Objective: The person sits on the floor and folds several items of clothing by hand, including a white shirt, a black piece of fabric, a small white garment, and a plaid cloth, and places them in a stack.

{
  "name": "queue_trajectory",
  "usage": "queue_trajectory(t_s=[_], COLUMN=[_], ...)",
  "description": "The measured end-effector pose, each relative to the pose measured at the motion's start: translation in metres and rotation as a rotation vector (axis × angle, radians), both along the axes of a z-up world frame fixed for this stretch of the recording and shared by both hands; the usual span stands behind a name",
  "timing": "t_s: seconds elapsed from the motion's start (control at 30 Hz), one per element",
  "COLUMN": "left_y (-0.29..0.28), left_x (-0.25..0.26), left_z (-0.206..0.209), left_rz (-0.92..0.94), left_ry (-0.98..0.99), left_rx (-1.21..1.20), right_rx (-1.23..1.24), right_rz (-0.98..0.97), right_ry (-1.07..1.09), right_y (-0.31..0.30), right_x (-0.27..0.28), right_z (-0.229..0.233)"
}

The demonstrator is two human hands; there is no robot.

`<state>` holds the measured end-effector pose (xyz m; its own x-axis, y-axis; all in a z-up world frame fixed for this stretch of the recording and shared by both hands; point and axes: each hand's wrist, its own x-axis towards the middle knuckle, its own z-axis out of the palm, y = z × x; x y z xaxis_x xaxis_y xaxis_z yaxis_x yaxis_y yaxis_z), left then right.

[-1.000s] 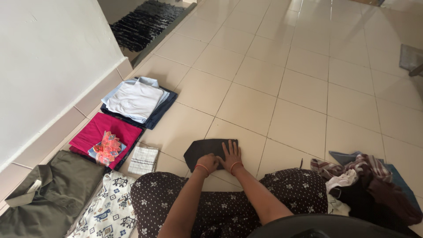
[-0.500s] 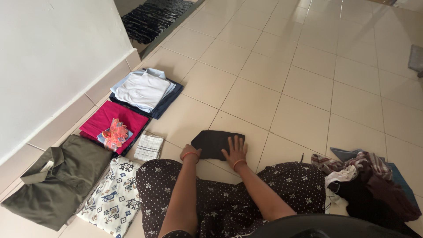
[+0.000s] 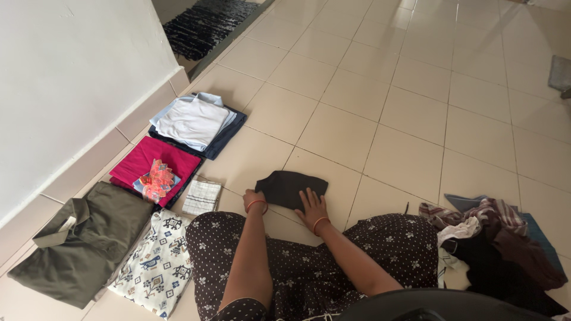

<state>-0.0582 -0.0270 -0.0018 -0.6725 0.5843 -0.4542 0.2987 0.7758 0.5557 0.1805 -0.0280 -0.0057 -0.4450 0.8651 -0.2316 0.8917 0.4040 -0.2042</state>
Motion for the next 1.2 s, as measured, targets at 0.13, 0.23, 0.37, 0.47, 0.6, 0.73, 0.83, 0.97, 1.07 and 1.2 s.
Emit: queue_trajectory(t_s=[0.13, 0.23, 0.37, 0.47, 0.6, 0.73, 0.83, 0.97, 1.07, 1.2], left_y=[0.007, 0.009, 0.012, 0.020, 0.023, 0.006, -0.001, -0.006, -0.008, -0.007], left_x=[-0.002, -0.004, 0.001, 0.018, 0.055, 0.089, 0.098, 0.095, 0.090, 0.088], left_z=[0.004, 0.005, 0.004, 0.003, -0.002, -0.011, -0.012, -0.009, -0.011, -0.016], left_rz=[0.341, 0.484, 0.343, 0.058, -0.400, -0.894, -1.127, -1.114, -1.063, -0.995], left_ry=[-0.557, -0.785, -0.839, -0.655, -0.123, 0.168, 0.334, 0.403, 0.339, 0.252], left_rx=[0.324, 0.280, 0.443, 0.732, 0.786, 0.642, 0.432, 0.331, 0.364, 0.465], right_rx=[0.031, -0.066, -0.098, -0.104, -0.121, -0.155, -0.181, -0.075, -0.015, -0.030], right_rz=[0.168, 0.194, 0.233, 0.250, 0.265, 0.302, 0.312, 0.337, 0.376, 0.337], right_ry=[-0.050, -0.098, -0.143, -0.135, -0.163, -0.199, -0.184, -0.098, -0.062, -0.140], right_y=[-0.011, -0.016, -0.016, -0.017, -0.013, -0.013, -0.013, -0.011, -0.013, -0.005], right_x=[-0.010, -0.014, -0.017, -0.018, -0.023, -0.024, -0.020, -0.020, -0.019, -0.010], right_z=[0.002, 0.009, 0.016, 0.016, 0.017, 0.020, 0.018, 0.017, 0.023, 0.024])
